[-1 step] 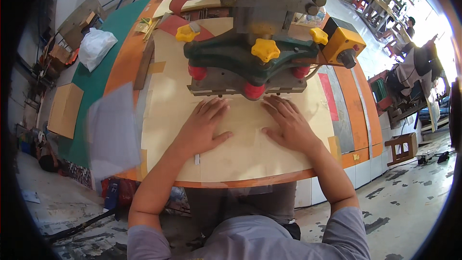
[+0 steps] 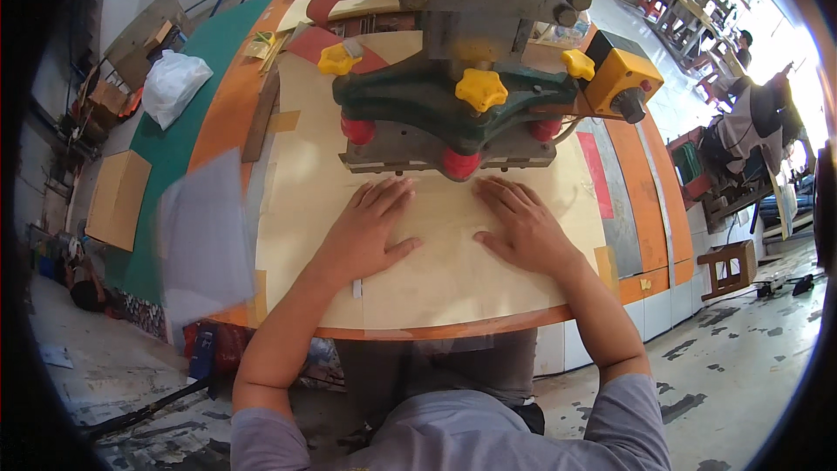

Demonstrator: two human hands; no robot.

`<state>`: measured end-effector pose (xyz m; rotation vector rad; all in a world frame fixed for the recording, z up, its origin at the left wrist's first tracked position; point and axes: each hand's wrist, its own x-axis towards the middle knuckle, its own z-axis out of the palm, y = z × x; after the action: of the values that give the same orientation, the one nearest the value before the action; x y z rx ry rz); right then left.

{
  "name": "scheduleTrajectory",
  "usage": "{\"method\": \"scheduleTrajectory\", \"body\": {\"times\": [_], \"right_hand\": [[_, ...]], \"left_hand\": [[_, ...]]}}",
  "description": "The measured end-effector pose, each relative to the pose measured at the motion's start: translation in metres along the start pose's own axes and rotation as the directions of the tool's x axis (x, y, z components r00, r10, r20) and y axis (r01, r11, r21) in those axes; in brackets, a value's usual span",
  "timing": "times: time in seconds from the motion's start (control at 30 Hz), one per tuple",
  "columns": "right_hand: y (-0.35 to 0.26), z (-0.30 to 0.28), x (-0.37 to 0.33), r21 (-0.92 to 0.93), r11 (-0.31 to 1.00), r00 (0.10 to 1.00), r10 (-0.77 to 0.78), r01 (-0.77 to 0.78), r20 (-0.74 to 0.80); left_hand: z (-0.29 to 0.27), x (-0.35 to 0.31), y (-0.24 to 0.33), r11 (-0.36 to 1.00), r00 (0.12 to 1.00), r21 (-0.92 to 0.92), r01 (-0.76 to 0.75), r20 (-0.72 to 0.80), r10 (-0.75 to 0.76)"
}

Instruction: The person positions a clear plastic sheet on a workbench under a heat press, uses a ruler to align it, and lowers the press head onto the material several times.

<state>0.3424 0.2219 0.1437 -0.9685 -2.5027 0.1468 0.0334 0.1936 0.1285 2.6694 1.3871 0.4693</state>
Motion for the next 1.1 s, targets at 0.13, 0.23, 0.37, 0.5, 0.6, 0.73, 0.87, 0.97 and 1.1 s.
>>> {"method": "scheduleTrajectory", "body": {"times": [0.13,0.23,0.37,0.5,0.6,0.73,0.87,0.97,1.1], "right_hand": [[-0.002,-0.001,-0.001,-0.002,1.000,0.994,0.028,-0.027,0.102],[-0.002,-0.001,-0.001,-0.005,1.000,0.995,0.023,-0.023,0.097],[0.000,0.000,-0.003,-0.007,0.999,0.994,0.032,-0.031,0.101],[0.000,0.000,-0.002,0.003,1.000,0.995,0.017,-0.018,0.099],[0.000,0.000,-0.003,-0.004,1.000,0.995,0.014,-0.014,0.097],[0.000,0.001,-0.004,-0.032,0.999,0.995,0.016,-0.013,0.101],[-0.004,0.004,-0.006,-0.049,0.999,0.994,0.026,-0.021,0.109],[-0.006,0.008,-0.006,-0.062,0.997,0.993,0.042,-0.035,0.110],[0.002,0.012,-0.001,-0.104,0.994,0.994,0.051,-0.041,0.099]], "left_hand": [[0.003,-0.007,0.002,0.999,0.999,0.019,0.037,0.014,-0.037],[0.003,-0.010,0.004,0.999,0.999,0.037,0.031,-0.011,-0.031],[0.004,-0.010,0.005,0.999,0.999,0.030,0.039,-0.021,-0.038],[0.003,-0.010,0.004,0.999,0.999,0.000,0.046,-0.020,-0.046],[0.003,-0.011,0.004,0.999,0.998,-0.008,0.052,-0.021,-0.052],[0.005,-0.011,0.003,0.999,0.999,0.009,0.038,-0.039,-0.038],[0.003,-0.014,0.006,0.996,0.997,0.035,0.080,-0.008,-0.079],[0.003,-0.014,0.007,0.996,0.996,0.036,0.087,0.004,-0.087],[0.008,-0.009,0.004,0.992,0.994,0.075,0.106,-0.001,-0.107]]}}
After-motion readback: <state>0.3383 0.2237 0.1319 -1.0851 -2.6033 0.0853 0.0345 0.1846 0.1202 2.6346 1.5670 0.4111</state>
